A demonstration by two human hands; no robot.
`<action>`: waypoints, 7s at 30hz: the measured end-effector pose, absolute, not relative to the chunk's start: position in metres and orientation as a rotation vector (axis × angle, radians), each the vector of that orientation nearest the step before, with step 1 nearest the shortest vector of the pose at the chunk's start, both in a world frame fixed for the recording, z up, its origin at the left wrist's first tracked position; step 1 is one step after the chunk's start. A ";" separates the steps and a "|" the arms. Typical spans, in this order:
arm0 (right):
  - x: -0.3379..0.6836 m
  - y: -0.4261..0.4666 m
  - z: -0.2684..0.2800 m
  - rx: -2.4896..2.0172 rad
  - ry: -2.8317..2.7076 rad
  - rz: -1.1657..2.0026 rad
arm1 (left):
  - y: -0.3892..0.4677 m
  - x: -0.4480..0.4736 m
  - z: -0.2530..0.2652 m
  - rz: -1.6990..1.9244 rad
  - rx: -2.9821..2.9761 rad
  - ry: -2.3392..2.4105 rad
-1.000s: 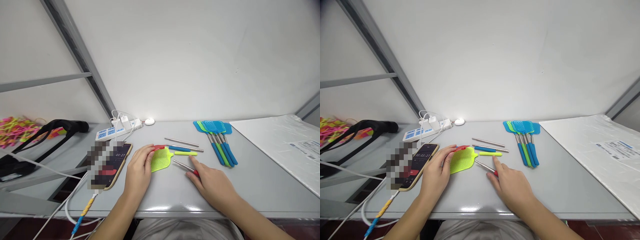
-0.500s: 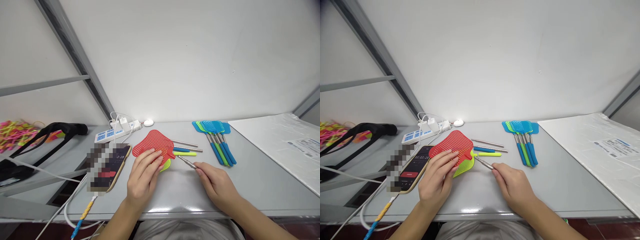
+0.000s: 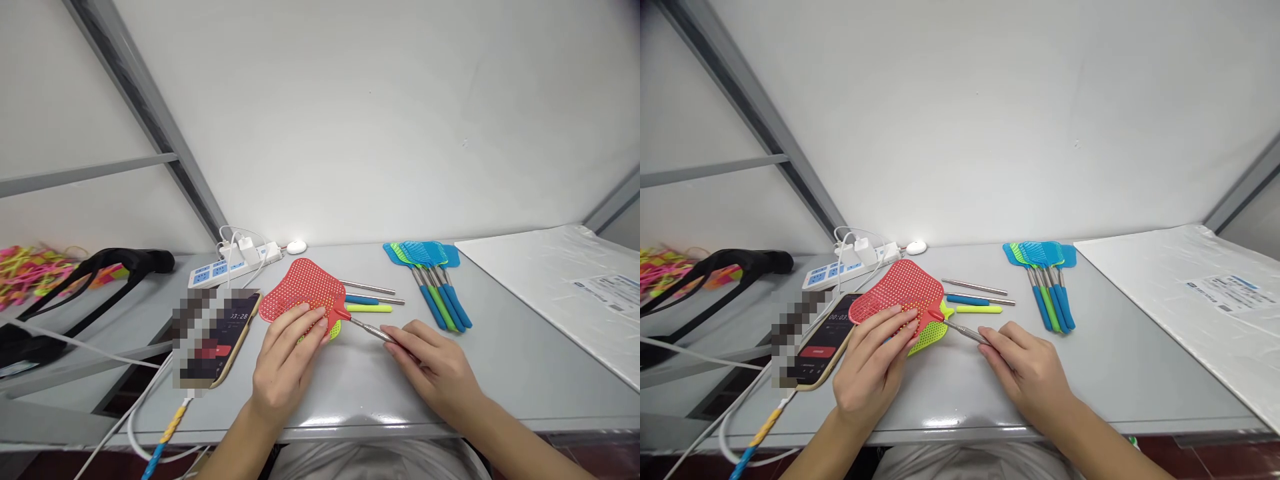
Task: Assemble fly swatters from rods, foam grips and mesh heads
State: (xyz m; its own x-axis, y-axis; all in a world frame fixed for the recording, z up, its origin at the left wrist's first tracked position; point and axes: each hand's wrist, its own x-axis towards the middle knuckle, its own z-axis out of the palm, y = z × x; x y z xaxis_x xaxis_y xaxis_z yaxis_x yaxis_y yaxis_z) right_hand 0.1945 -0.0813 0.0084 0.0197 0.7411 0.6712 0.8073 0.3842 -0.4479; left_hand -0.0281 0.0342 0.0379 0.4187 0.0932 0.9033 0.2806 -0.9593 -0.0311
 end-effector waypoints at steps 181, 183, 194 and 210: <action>0.221 -0.103 0.062 -1.598 -2.163 0.078 | -0.010 -0.011 0.047 -3.762 -1.473 -1.616; 0.228 -0.105 0.066 -1.600 -2.147 0.052 | -0.010 -0.009 0.045 -3.813 -1.471 -1.620; 0.193 -0.072 0.072 -1.525 -2.303 -0.411 | -0.029 0.028 0.026 -3.648 -2.005 -1.959; 0.227 -0.089 0.072 -1.507 -2.326 -0.395 | 0.001 -0.014 0.046 -3.644 -1.689 -1.509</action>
